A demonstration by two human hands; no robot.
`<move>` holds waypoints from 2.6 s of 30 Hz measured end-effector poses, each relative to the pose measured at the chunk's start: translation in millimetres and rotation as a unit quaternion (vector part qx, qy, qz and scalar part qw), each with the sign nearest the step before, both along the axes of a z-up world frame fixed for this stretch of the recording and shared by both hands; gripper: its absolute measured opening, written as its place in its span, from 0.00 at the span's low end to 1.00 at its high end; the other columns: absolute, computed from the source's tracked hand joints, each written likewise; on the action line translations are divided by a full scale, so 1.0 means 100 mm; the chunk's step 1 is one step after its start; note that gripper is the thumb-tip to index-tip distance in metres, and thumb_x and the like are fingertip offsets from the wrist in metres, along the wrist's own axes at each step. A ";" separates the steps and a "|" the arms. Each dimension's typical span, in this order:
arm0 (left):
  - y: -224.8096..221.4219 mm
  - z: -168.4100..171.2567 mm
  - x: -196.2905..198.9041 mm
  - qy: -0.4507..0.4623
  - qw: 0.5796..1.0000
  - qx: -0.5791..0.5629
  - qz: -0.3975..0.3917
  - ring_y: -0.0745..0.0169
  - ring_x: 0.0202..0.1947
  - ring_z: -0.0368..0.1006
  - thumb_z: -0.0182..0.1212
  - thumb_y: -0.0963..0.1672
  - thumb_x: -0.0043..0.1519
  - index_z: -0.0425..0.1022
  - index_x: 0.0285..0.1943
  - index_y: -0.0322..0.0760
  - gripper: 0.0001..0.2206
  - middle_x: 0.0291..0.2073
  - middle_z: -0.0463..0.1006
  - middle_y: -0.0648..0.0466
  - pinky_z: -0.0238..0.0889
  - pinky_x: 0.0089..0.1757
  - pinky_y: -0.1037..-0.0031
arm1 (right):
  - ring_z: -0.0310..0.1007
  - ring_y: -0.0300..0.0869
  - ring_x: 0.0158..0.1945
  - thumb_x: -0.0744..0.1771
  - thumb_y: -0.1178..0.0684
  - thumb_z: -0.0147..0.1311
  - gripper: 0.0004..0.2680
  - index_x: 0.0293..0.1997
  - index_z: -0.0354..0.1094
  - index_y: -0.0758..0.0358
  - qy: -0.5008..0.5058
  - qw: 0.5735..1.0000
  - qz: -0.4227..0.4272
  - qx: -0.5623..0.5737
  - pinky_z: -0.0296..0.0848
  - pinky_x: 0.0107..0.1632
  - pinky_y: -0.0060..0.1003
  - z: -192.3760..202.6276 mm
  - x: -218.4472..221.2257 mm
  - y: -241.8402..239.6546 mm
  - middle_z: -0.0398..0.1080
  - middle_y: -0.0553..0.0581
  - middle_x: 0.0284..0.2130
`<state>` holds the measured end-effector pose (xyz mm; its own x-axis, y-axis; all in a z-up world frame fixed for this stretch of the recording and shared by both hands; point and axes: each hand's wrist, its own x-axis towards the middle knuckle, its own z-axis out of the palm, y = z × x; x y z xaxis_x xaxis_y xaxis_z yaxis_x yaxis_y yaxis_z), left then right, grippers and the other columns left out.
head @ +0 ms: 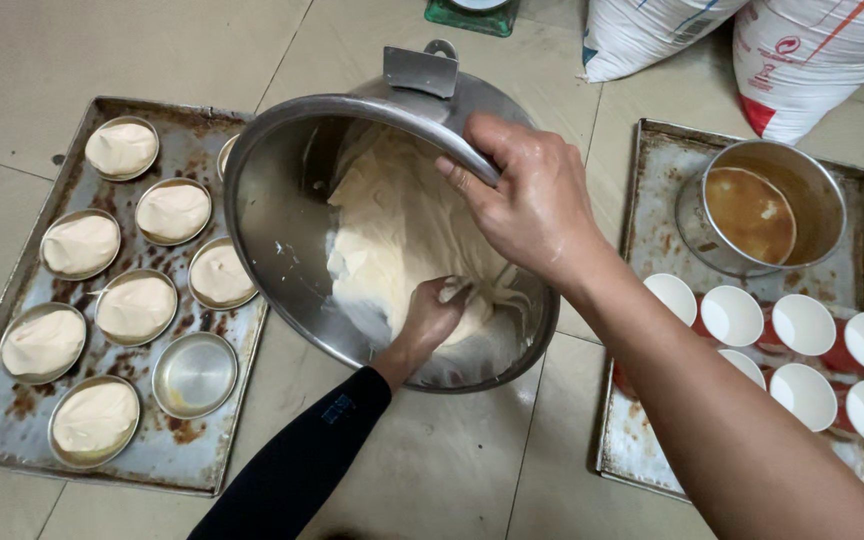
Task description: The person portioned batter by hand from a large metal bowl into small molds on a tray.
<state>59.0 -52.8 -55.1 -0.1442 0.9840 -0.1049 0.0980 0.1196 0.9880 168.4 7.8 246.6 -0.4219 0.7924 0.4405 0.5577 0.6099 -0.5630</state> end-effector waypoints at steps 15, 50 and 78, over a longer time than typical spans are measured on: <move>-0.73 1.83 -0.12 -0.670 0.722 -0.080 -0.152 0.51 0.50 0.77 0.43 0.53 0.73 0.70 0.63 0.24 0.26 0.49 0.80 0.43 0.70 0.53 0.65 | 0.60 0.32 0.26 0.64 0.61 0.58 0.03 0.36 0.68 0.63 0.168 0.950 -0.166 -0.204 0.59 0.29 0.32 -0.44 0.56 0.59 0.65 0.47 0.23; -2.06 0.74 -2.86 -0.426 0.825 0.072 0.365 0.58 0.49 0.80 0.46 0.52 0.67 0.75 0.59 0.33 0.22 0.50 0.82 0.49 0.71 0.52 0.68 | 0.80 0.47 0.34 0.67 0.49 0.55 0.08 0.45 0.74 0.60 -0.169 0.948 0.141 -0.229 0.76 0.42 0.44 -0.93 -1.86 -0.85 0.79 0.57 0.34; -1.39 0.29 -3.33 -0.306 0.845 0.101 0.427 0.72 0.25 0.65 0.55 0.47 0.67 0.73 0.39 0.42 0.07 0.28 0.70 0.61 0.60 0.27 0.77 | 0.74 0.35 0.28 0.68 0.50 0.49 0.08 0.48 0.71 0.57 -0.043 0.842 0.089 -0.530 0.72 0.28 0.33 -1.72 -1.92 -1.14 0.74 0.52 0.32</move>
<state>-273.6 -191.4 -26.6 -0.7906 0.5546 -0.2596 -0.4750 -0.2881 0.8315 -23.2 -106.0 74.7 -0.5699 0.6422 -0.5127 0.5766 -0.1320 -0.8063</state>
